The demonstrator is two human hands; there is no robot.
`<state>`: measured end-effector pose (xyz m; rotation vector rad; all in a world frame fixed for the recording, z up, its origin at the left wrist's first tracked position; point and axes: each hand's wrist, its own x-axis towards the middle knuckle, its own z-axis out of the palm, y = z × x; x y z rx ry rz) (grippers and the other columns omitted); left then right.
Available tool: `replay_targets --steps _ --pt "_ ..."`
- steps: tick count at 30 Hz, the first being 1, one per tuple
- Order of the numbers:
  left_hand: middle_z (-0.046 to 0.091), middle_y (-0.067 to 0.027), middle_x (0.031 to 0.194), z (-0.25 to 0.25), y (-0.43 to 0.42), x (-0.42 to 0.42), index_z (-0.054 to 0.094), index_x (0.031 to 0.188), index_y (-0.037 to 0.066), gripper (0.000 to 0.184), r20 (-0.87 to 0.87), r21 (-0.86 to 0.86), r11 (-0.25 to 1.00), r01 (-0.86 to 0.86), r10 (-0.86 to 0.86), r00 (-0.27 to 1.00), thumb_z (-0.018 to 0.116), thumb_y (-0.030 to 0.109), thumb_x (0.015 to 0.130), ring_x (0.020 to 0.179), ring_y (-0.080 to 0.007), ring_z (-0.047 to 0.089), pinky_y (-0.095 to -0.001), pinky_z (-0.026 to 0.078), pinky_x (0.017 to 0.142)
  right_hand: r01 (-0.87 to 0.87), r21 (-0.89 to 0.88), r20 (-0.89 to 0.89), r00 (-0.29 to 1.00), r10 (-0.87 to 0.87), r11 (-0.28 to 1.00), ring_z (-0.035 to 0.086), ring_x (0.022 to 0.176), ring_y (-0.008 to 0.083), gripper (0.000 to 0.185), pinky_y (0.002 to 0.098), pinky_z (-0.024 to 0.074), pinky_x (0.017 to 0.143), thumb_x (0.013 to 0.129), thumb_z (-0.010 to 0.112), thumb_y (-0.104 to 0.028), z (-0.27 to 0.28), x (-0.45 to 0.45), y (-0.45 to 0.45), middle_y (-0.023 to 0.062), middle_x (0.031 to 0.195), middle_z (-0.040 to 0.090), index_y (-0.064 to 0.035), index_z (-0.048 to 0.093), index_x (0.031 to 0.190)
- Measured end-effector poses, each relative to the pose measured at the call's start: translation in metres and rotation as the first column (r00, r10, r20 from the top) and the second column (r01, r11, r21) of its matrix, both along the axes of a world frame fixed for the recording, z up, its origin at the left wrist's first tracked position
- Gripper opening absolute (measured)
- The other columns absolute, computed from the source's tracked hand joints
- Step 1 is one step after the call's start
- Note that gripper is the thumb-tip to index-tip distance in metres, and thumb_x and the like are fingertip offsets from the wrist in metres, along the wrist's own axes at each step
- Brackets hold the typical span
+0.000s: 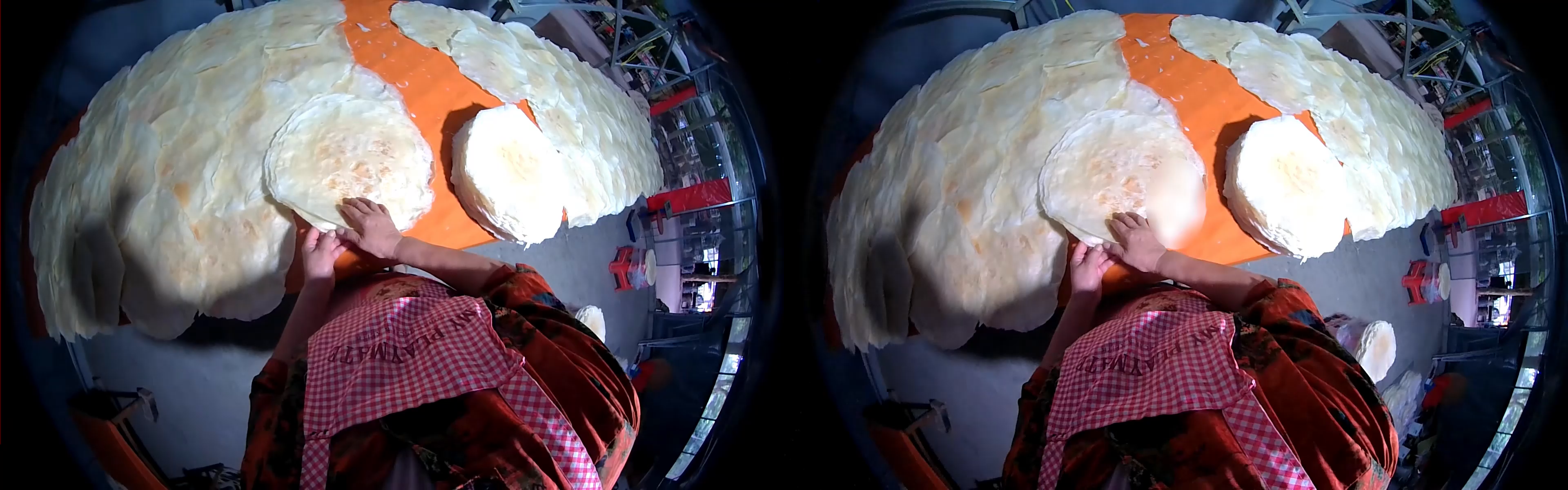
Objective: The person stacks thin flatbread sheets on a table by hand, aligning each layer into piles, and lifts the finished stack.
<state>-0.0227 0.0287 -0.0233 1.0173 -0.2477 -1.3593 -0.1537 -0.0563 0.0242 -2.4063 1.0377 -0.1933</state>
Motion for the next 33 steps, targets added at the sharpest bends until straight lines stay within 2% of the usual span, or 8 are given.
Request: replay_targets --steps 7,8,14,17,18,23,28,33 --pt "0.061 -0.0090 0.104 -0.010 0.009 0.002 0.050 0.116 0.004 0.024 0.139 0.118 0.993 -0.028 0.012 0.990 0.049 0.008 0.092 0.087 -0.0216 0.064 -0.0338 0.056 0.070 0.186 0.327 -0.129 0.980 -0.151 0.927 0.059 0.104 0.0338 0.031 0.0386 0.0463 0.092 0.090 0.055 -0.023 0.053 0.011 -0.035 0.0178 0.110 0.064 -0.0051 0.063 0.114" --pt "0.061 -0.0091 0.102 -0.024 0.011 0.003 0.050 0.114 0.004 0.023 0.182 0.134 0.991 -0.020 -0.005 0.983 0.050 0.009 0.092 0.085 -0.0214 0.064 -0.0334 0.056 0.068 -0.009 0.058 -0.017 1.000 0.010 0.998 0.062 0.100 0.0318 0.030 0.0399 0.0473 0.089 0.090 0.055 -0.021 -0.039 -0.005 -0.097 0.0183 0.108 0.065 -0.0039 0.064 0.113" --pt "0.059 -0.0084 0.088 -0.019 0.018 0.000 0.050 0.096 0.003 0.012 0.170 0.246 0.963 -0.114 0.073 0.983 0.055 0.009 0.087 0.070 -0.0183 0.061 -0.0315 0.054 0.059 -0.069 -0.453 0.029 0.995 0.093 0.889 0.064 0.078 0.0347 0.021 0.0432 0.0505 0.069 0.088 0.053 -0.023 0.205 0.014 -0.159 0.0160 0.086 0.067 -0.0084 0.068 0.094" --pt "0.056 -0.0060 0.074 -0.081 0.015 -0.002 0.049 0.088 0.003 0.007 0.782 -0.149 0.955 -0.255 0.271 0.561 0.056 0.004 0.087 0.052 -0.0145 0.055 -0.0259 0.047 0.043 -0.145 -0.520 0.006 0.985 0.174 0.841 0.062 0.069 0.0345 0.014 0.0454 0.0491 0.059 0.083 0.053 -0.016 0.186 0.014 -0.107 0.0155 0.076 0.064 -0.0106 0.066 0.082" --pt "0.055 -0.0043 0.070 -0.016 0.016 -0.007 0.052 0.086 0.002 0.007 0.451 0.092 0.957 -0.274 0.206 0.869 0.058 0.004 0.086 0.050 -0.0118 0.051 -0.0234 0.043 0.042 -0.129 -0.503 0.052 0.982 0.179 0.854 0.062 0.065 0.0337 0.012 0.0448 0.0491 0.058 0.082 0.052 -0.013 0.149 0.014 -0.092 0.0158 0.071 0.062 -0.0097 0.064 0.083" --pt "0.054 -0.0016 0.074 -0.003 0.012 -0.002 0.054 0.090 0.004 0.004 0.339 0.162 0.966 -0.200 0.136 0.931 0.057 0.006 0.088 0.062 -0.0096 0.054 -0.0216 0.047 0.048 -0.189 -0.459 -0.013 0.978 0.206 0.868 0.059 0.093 0.0266 0.030 0.0331 0.0533 0.067 0.074 0.057 -0.012 -0.022 -0.002 -0.018 0.0131 0.115 0.058 -0.0048 0.062 0.103" --pt "0.055 -0.0055 0.088 -0.001 0.009 -0.004 0.052 0.095 0.004 0.007 0.234 0.202 0.960 -0.192 0.143 0.962 0.056 0.007 0.090 0.075 -0.0145 0.057 -0.0273 0.053 0.061 -0.218 -0.248 -0.215 0.962 0.166 0.944 0.057 0.102 0.0266 0.043 0.0333 0.0519 0.078 0.074 0.060 -0.015 0.007 0.007 -0.010 0.0116 0.124 0.054 -0.0062 0.059 0.116" --pt "0.056 -0.0105 0.101 0.000 0.007 0.001 0.050 0.102 0.003 0.015 -0.007 0.152 0.974 -0.167 0.170 0.985 0.056 0.011 0.090 0.089 -0.0218 0.060 -0.0349 0.054 0.073 -0.172 -0.274 0.017 0.983 0.183 0.946 0.048 0.118 0.0306 0.054 0.0446 0.0446 0.089 0.076 0.063 -0.028 -0.007 0.002 0.009 0.0140 0.131 0.049 -0.0033 0.053 0.123"
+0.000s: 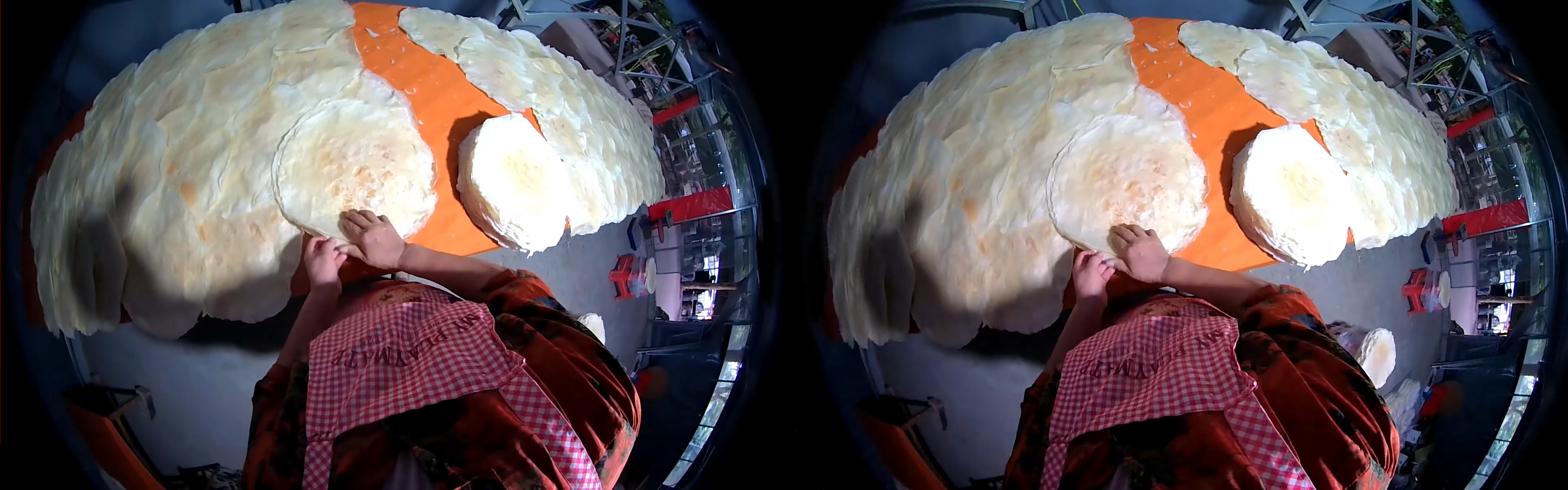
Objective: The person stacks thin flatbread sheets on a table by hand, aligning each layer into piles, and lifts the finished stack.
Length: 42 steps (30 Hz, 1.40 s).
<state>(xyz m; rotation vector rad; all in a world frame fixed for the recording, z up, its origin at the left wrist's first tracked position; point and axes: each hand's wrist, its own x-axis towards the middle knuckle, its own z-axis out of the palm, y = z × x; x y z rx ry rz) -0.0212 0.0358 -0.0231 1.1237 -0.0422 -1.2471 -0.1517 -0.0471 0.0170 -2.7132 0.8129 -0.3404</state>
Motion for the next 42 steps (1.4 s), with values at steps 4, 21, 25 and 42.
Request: replay_targets --steps 4,21,25,42 --pt "0.056 -0.0118 0.117 0.011 -0.002 0.001 0.047 0.117 0.005 0.032 -0.186 -0.197 0.980 0.012 -0.049 0.981 0.058 0.020 0.091 0.111 -0.0280 0.056 -0.0385 0.048 0.089 -0.038 -0.077 0.064 0.997 0.043 0.996 0.053 0.115 0.0317 0.060 0.0369 0.0444 0.092 0.078 0.066 -0.036 0.008 -0.005 -0.004 0.0146 0.125 0.056 -0.0017 0.052 0.125" --pt "0.054 -0.0040 0.094 -0.042 0.009 -0.002 0.048 0.108 0.003 0.028 0.333 0.008 0.985 -0.170 0.158 0.930 0.061 0.001 0.083 0.086 -0.0137 0.053 -0.0275 0.046 0.078 0.026 -0.291 -0.043 0.998 -0.040 0.956 0.063 0.077 0.0308 0.024 0.0401 0.0517 0.065 0.075 0.053 -0.003 0.122 0.002 -0.097 0.0138 0.087 0.065 -0.0090 0.067 0.093" --pt "0.054 -0.0066 0.100 -0.014 0.004 0.001 0.046 0.108 0.005 0.025 0.026 0.134 0.985 -0.106 0.104 0.994 0.059 0.005 0.086 0.087 -0.0174 0.058 -0.0314 0.052 0.077 0.056 -0.256 -0.026 0.998 -0.065 0.965 0.059 0.093 0.0255 0.023 0.0403 0.0496 0.070 0.076 0.056 -0.017 -0.017 -0.007 -0.035 0.0093 0.105 0.061 -0.0078 0.064 0.095" --pt "0.047 -0.0112 0.131 0.020 -0.008 0.021 0.039 0.134 0.006 0.052 -0.044 -0.137 0.990 0.024 -0.030 0.999 0.059 0.027 0.090 0.117 -0.0248 0.050 -0.0404 0.044 0.095 0.041 -0.045 0.011 0.999 -0.041 0.998 0.058 0.066 0.0372 0.013 0.0430 0.0476 0.061 0.076 0.061 -0.016 0.120 0.033 -0.109 0.0188 0.067 0.060 -0.0049 0.065 0.071"
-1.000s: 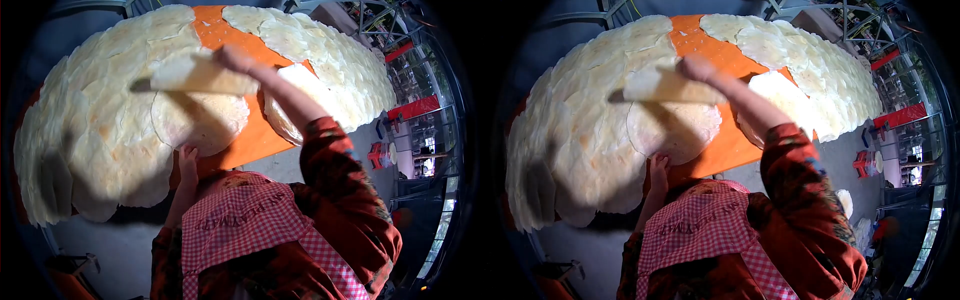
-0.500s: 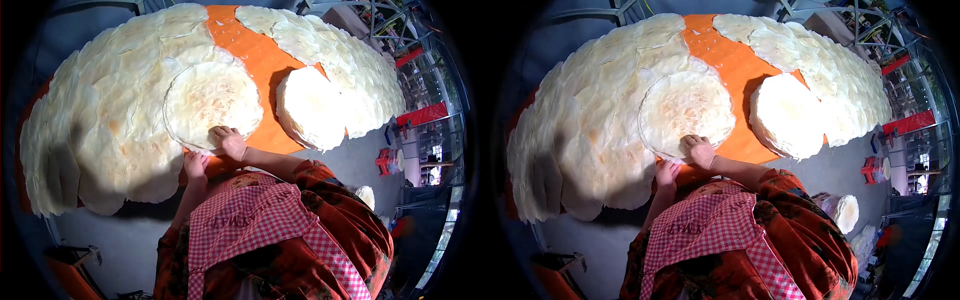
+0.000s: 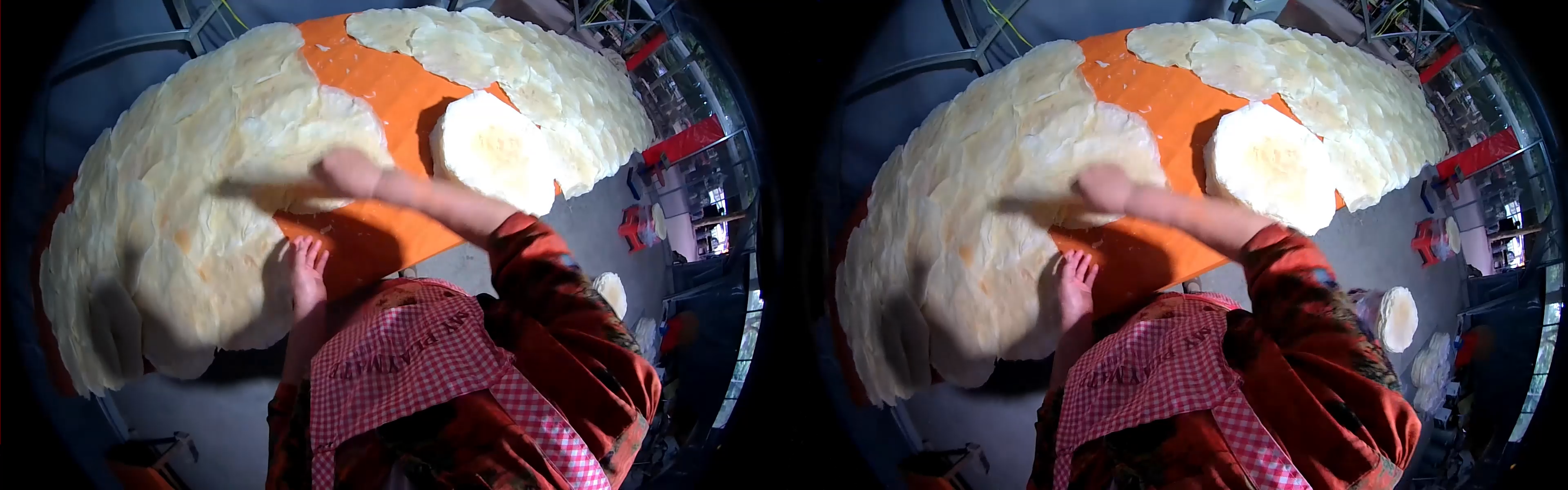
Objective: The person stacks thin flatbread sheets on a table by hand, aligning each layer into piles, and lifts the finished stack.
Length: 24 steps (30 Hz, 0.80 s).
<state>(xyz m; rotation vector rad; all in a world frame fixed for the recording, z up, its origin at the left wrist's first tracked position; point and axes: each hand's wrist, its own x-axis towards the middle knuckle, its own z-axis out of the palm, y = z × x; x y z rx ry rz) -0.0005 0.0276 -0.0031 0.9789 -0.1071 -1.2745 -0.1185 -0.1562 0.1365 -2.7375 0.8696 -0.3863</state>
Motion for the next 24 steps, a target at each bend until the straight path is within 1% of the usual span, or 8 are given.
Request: replay_targets --steps 4,7,11,12,15,16,20,24 --pt "0.046 -0.0111 0.130 0.018 -0.003 0.021 0.036 0.136 0.007 0.052 -0.098 -0.030 1.000 0.002 -0.005 0.995 0.055 0.027 0.092 0.120 -0.0247 0.047 -0.0465 0.041 0.098 -0.041 0.545 0.321 0.933 -0.164 0.837 0.065 0.075 0.0136 0.015 0.0309 0.0521 0.070 0.081 0.061 -0.010 0.153 -0.030 -0.049 0.0101 0.080 0.070 0.0003 0.070 0.087" --pt "0.039 -0.0120 0.142 0.040 -0.008 0.028 0.034 0.139 0.008 0.059 -0.302 -0.324 0.945 0.039 -0.142 0.943 0.056 0.034 0.091 0.130 -0.0294 0.038 -0.0519 0.033 0.106 0.082 0.756 0.308 0.831 -0.463 0.649 0.066 0.080 0.0174 0.024 0.0294 0.0528 0.075 0.085 0.065 -0.015 0.156 -0.062 -0.061 0.0118 0.088 0.069 0.0057 0.066 0.098" --pt "0.044 -0.0123 0.138 0.044 -0.007 0.029 0.038 0.135 0.001 0.056 -0.178 -0.292 0.955 0.052 -0.108 0.978 0.058 0.025 0.089 0.127 -0.0273 0.041 -0.0456 0.034 0.107 0.327 0.647 0.069 0.875 -0.480 0.688 0.061 0.087 0.0161 0.040 0.0296 0.0500 0.078 0.084 0.070 -0.025 0.008 -0.108 -0.092 0.0093 0.097 0.066 0.0045 0.062 0.110" --pt "0.047 -0.0124 0.135 0.013 -0.009 0.036 0.040 0.134 0.001 0.054 -0.144 -0.243 0.965 0.096 -0.133 0.980 0.058 0.023 0.088 0.125 -0.0267 0.044 -0.0445 0.035 0.106 0.219 0.916 0.078 0.724 -0.686 0.335 0.062 0.089 0.0184 0.040 0.0340 0.0518 0.078 0.082 0.072 -0.022 -0.055 -0.119 -0.101 0.0105 0.099 0.066 0.0045 0.062 0.109" --pt "0.055 -0.0125 0.124 -0.059 -0.010 0.040 0.046 0.128 0.001 0.045 -0.098 -0.001 0.993 0.120 -0.119 0.988 0.058 0.017 0.087 0.116 -0.0251 0.052 -0.0411 0.041 0.101 0.072 0.997 -0.034 0.632 -0.774 0.015 0.064 0.090 0.0275 0.043 0.0403 0.0539 0.073 0.080 0.073 -0.023 -0.149 -0.147 -0.061 0.0115 0.103 0.066 0.0033 0.062 0.112" --pt "0.056 -0.0131 0.123 -0.064 -0.012 0.041 0.047 0.127 0.001 0.044 -0.064 0.083 0.990 0.117 -0.112 0.992 0.058 0.017 0.087 0.115 -0.0258 0.053 -0.0418 0.042 0.100 0.266 0.964 -0.141 0.560 -0.817 0.016 0.064 0.087 0.0290 0.043 0.0386 0.0532 0.070 0.082 0.071 -0.027 -0.141 -0.146 -0.045 0.0127 0.099 0.066 0.0049 0.062 0.109" --pt "0.056 -0.0128 0.123 -0.022 -0.014 0.031 0.048 0.125 0.001 0.041 -0.235 0.096 0.987 0.127 -0.101 0.967 0.054 0.020 0.090 0.114 -0.0282 0.053 -0.0450 0.042 0.099 0.252 0.966 -0.081 0.500 -0.862 0.055 0.063 0.070 0.0290 0.045 0.0401 0.0497 0.057 0.085 0.066 -0.036 -0.138 -0.138 -0.033 0.0157 0.086 0.066 0.0067 0.063 0.099" --pt "0.056 -0.0140 0.121 -0.043 -0.014 0.051 0.049 0.123 0.000 0.038 -0.089 0.116 0.987 0.113 -0.103 0.991 0.055 0.015 0.088 0.112 -0.0287 0.054 -0.0456 0.043 0.098 0.578 0.747 -0.048 0.540 -0.840 0.329 0.065 0.080 0.0282 0.048 0.0441 0.0518 0.063 0.085 0.064 -0.040 -0.142 -0.107 -0.018 0.0167 0.088 0.065 0.0047 0.060 0.101"
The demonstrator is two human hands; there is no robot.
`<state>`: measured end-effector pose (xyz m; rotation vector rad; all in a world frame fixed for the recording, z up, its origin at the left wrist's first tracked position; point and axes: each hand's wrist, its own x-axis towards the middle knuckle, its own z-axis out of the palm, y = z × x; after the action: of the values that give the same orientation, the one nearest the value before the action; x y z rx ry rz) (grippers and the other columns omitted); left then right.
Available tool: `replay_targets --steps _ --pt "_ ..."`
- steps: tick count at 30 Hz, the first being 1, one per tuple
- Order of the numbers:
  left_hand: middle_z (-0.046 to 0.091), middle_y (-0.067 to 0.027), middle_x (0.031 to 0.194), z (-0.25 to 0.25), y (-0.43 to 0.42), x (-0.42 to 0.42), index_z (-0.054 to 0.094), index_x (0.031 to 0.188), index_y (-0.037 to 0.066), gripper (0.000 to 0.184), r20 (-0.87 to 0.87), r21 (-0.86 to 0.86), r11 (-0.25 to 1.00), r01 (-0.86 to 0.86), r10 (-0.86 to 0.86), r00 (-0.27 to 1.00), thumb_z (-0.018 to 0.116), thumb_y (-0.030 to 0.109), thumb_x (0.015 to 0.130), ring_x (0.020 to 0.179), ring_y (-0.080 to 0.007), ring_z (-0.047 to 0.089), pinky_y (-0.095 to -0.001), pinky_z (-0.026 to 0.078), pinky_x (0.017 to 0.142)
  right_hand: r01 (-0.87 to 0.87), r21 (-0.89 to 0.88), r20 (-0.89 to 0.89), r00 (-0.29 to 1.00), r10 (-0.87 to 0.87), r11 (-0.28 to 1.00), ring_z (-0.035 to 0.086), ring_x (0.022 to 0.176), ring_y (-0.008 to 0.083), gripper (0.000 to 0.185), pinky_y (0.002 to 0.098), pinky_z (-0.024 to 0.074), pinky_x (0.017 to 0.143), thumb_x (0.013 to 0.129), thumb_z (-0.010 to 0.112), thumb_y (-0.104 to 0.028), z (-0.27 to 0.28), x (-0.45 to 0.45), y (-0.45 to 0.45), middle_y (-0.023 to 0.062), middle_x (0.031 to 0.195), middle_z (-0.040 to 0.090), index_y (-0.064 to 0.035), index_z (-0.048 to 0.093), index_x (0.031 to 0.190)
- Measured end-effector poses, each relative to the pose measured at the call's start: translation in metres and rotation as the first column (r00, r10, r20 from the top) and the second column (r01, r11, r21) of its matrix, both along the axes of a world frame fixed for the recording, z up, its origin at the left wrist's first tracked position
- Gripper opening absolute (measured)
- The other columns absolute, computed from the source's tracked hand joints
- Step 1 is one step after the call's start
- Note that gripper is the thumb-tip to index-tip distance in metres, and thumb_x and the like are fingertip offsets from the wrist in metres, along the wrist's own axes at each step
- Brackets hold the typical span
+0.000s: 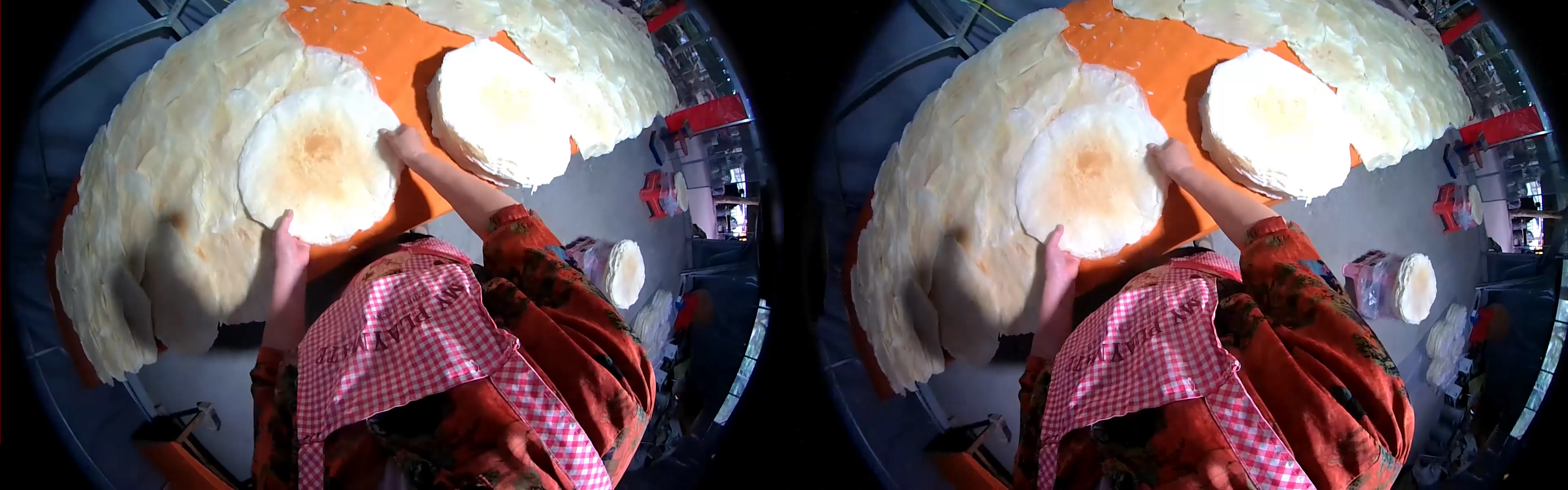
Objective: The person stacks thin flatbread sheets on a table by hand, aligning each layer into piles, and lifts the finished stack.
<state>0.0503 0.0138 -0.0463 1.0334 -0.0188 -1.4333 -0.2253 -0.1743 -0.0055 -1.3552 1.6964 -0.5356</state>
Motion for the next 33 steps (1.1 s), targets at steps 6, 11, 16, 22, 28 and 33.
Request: replay_targets --steps 6,11,16,22,28,33 --pt "0.056 -0.0163 0.119 -0.017 0.006 0.014 0.049 0.123 -0.002 0.040 0.129 0.170 0.985 -0.041 0.019 0.991 0.057 0.005 0.084 0.111 -0.0321 0.055 -0.0505 0.044 0.097 -0.018 0.061 0.295 0.956 -0.001 0.998 0.066 0.070 0.0219 0.037 0.0363 0.0546 0.064 0.078 0.074 -0.024 -0.020 -0.004 0.002 0.0155 0.087 0.067 0.0046 0.063 0.100" --pt "0.048 -0.0204 0.131 0.032 -0.005 0.001 0.040 0.134 -0.003 0.057 0.197 0.050 0.999 -0.002 -0.008 0.980 0.052 -0.005 0.078 0.120 -0.0388 0.047 -0.0587 0.039 0.100 -0.067 -0.114 0.311 0.945 0.100 0.991 0.062 0.083 0.0143 0.029 0.0311 0.0514 0.074 0.077 0.067 -0.013 0.021 0.002 -0.012 0.0059 0.088 0.068 -0.0022 0.067 0.104" --pt "0.044 -0.0175 0.135 0.169 -0.056 -0.054 0.036 0.138 0.002 0.062 0.349 -0.141 0.987 0.075 -0.021 0.937 0.050 -0.008 0.079 0.124 -0.0344 0.044 -0.0510 0.038 0.103 0.143 -0.417 0.591 0.793 0.149 0.897 0.057 0.072 0.0076 0.027 0.0264 0.0489 0.064 0.083 0.062 -0.008 0.160 -0.064 -0.004 -0.0004 0.081 0.064 -0.0035 0.064 0.110" --pt "0.045 -0.0129 0.136 0.262 -0.142 -0.185 0.037 0.137 0.005 0.058 0.236 -0.377 0.853 0.362 -0.289 0.928 0.054 -0.006 0.082 0.125 -0.0300 0.044 -0.0498 0.037 0.103 0.425 -0.440 0.676 0.736 -0.019 0.791 0.059 0.070 0.0118 0.020 0.0252 0.0472 0.064 0.082 0.064 -0.007 0.251 -0.249 -0.006 0.0043 0.084 0.065 -0.0006 0.062 0.101" --pt "0.051 -0.0131 0.128 0.176 -0.205 -0.296 0.043 0.128 0.004 0.050 0.139 -0.243 0.790 0.563 -0.546 0.826 0.055 -0.008 0.081 0.115 -0.0260 0.053 -0.0392 0.048 0.094 0.602 -0.309 0.625 0.712 -0.321 0.736 0.060 0.071 0.0139 0.018 0.0272 0.0487 0.066 0.082 0.063 -0.004 0.167 -0.377 -0.009 0.0064 0.080 0.064 0.0013 0.063 0.100" --pt "0.053 -0.0120 0.117 0.076 -0.209 -0.319 0.042 0.119 0.005 0.032 0.090 0.066 0.740 0.669 -0.672 0.735 0.053 0.005 0.089 0.102 -0.0268 0.057 -0.0464 0.051 0.084 0.689 -0.084 0.463 0.667 -0.584 0.720 0.061 0.076 0.0137 0.015 0.0279 0.0491 0.068 0.083 0.064 -0.007 0.038 -0.413 0.009 0.0057 0.087 0.064 0.0022 0.063 0.095"
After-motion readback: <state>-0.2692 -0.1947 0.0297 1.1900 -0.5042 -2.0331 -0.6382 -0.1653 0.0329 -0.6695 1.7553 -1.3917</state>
